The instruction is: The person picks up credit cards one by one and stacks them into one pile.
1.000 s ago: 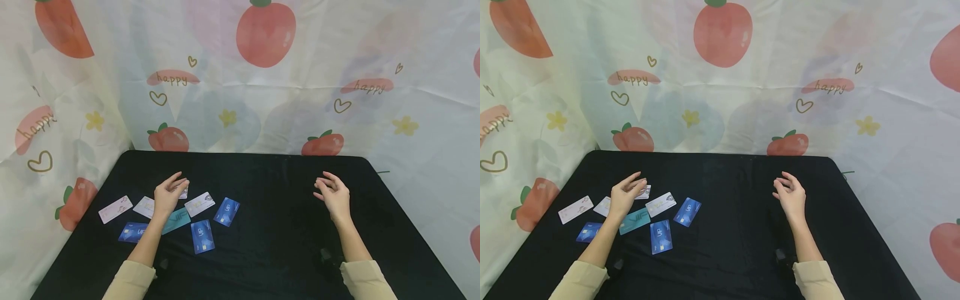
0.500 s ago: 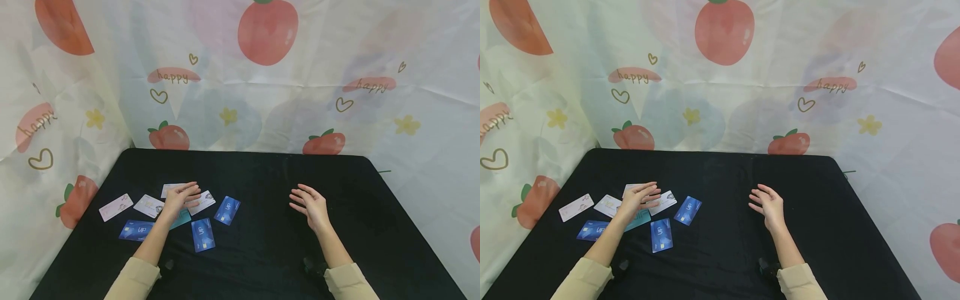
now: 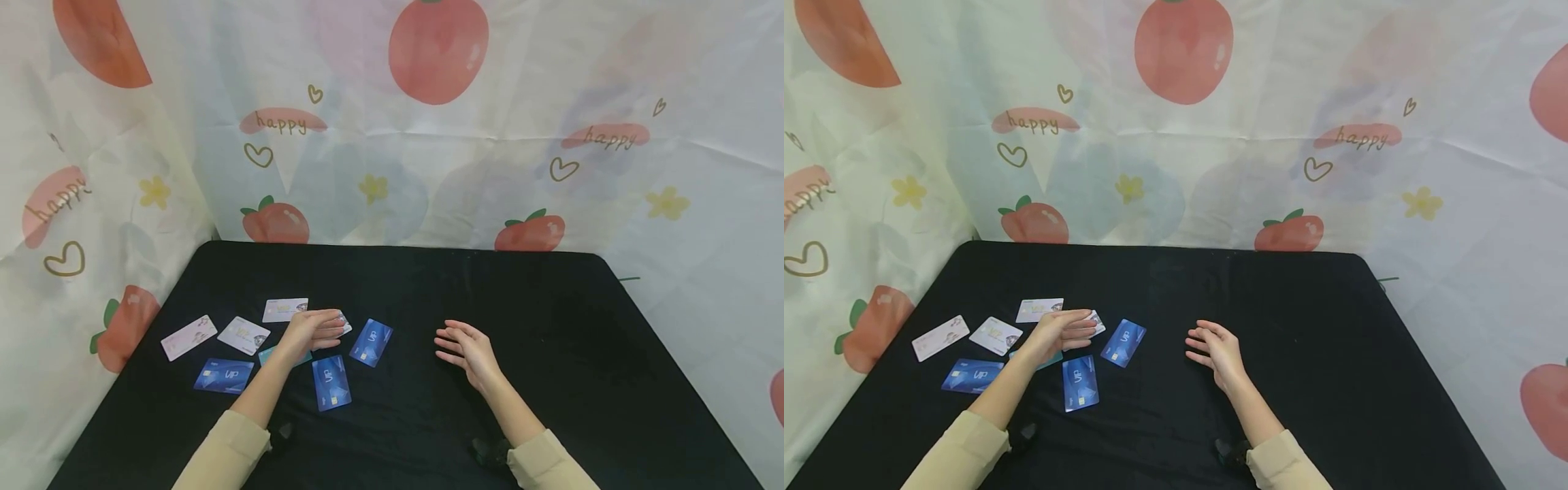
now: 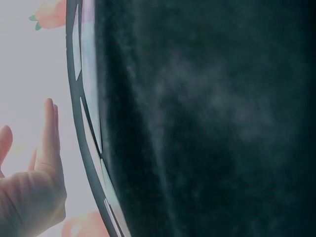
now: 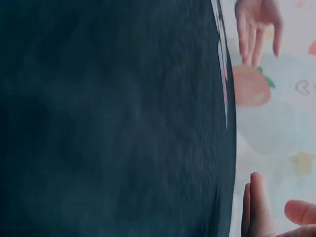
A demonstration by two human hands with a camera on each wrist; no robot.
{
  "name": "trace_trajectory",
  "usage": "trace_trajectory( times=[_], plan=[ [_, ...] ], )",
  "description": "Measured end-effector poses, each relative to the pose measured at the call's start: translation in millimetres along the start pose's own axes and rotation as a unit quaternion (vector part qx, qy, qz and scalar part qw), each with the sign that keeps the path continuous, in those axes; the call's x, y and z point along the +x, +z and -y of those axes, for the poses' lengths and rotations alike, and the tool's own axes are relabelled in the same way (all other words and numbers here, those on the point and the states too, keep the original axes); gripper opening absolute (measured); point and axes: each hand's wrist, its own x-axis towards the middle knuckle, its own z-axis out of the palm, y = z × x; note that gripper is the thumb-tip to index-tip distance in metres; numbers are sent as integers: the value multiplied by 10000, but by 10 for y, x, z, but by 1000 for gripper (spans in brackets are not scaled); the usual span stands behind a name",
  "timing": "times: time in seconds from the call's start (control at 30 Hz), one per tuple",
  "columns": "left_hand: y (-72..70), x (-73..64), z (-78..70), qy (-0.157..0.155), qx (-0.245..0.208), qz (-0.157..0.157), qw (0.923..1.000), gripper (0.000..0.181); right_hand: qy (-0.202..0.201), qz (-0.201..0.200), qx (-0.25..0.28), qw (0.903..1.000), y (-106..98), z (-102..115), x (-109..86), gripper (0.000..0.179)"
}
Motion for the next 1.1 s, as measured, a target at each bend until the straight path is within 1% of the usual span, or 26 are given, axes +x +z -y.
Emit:
trace_trajectory(
  times=[0.13, 0.3, 0.57, 0.8, 0.97, 1.1],
  plan=[
    [19, 34, 18, -249, 146, 65, 9996, 45, 137, 94, -30, 9999, 119, -57, 9, 39],
    [43, 66, 37, -413, 321, 170, 9985, 47, 324, 236, 51, 9992, 263, -96, 8, 37],
    [65, 123, 61, -687, 265, 274, 9969, 50, 692, 566, 189, 9958, 450, -139, 8, 38],
    [71, 154, 64, -971, 166, 326, 9946, 50, 887, 721, 491, 9922, 567, -148, 24, 41],
    [67, 172, 72, -1059, 228, 364, 9934, 50, 1032, 744, 598, 9901, 620, -154, 33, 42],
    [53, 185, 77, -1119, 255, 384, 9927, 52, 1106, 975, 788, 9859, 645, -154, 40, 45]
  ],
)
